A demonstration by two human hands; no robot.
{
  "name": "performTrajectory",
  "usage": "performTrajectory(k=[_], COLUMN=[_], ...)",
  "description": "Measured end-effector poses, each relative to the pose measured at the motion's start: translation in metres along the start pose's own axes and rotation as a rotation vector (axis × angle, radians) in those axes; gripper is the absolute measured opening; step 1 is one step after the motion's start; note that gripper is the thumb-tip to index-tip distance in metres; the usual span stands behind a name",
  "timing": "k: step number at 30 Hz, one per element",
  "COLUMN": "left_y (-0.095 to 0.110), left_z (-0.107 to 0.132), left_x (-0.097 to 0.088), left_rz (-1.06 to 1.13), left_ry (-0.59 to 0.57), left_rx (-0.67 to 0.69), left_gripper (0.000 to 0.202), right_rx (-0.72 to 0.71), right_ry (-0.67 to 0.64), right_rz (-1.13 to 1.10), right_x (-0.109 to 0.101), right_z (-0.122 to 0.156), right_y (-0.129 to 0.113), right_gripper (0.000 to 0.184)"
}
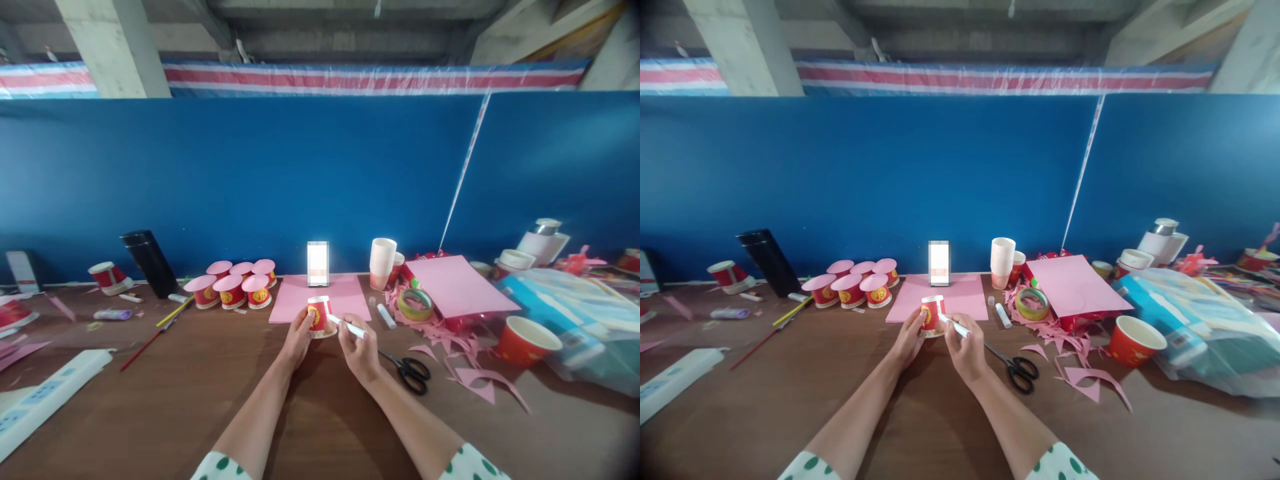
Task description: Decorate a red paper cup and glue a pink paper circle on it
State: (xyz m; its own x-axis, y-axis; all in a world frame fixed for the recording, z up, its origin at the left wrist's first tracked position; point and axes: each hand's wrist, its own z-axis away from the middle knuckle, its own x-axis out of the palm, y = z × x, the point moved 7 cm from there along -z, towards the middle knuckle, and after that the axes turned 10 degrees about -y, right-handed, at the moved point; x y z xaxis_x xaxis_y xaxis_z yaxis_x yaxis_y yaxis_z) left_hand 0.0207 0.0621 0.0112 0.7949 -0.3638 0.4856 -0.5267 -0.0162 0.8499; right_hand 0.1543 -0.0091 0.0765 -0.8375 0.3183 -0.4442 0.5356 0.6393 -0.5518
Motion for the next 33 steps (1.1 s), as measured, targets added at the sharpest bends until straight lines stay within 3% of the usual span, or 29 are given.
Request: performTrajectory(k=[9,14,33], left_y=[0.001,0.002,0.007], left_z=[0.0,0.0,0.003], left_x=[-0.001,0.0,0.007], left_rz=[0.044,0.035,0.056], left_ry=[-0.011,-0.028,-0.018], left_rx=[0.009,0.019,-0.023], left_gripper=[0.033,0.029,0.037], right_rx=[0.046,0.03,0.114], right_ry=[0.009,-0.012,-0.106], right_rz=[-0.033,0.073,0.119], right_x=[0.003,0.008,0.024], right_z=[0.001,0.0,0.002], right_y=[0.01,0.01,0.027], right_gripper=[0.031,0.028,0.034])
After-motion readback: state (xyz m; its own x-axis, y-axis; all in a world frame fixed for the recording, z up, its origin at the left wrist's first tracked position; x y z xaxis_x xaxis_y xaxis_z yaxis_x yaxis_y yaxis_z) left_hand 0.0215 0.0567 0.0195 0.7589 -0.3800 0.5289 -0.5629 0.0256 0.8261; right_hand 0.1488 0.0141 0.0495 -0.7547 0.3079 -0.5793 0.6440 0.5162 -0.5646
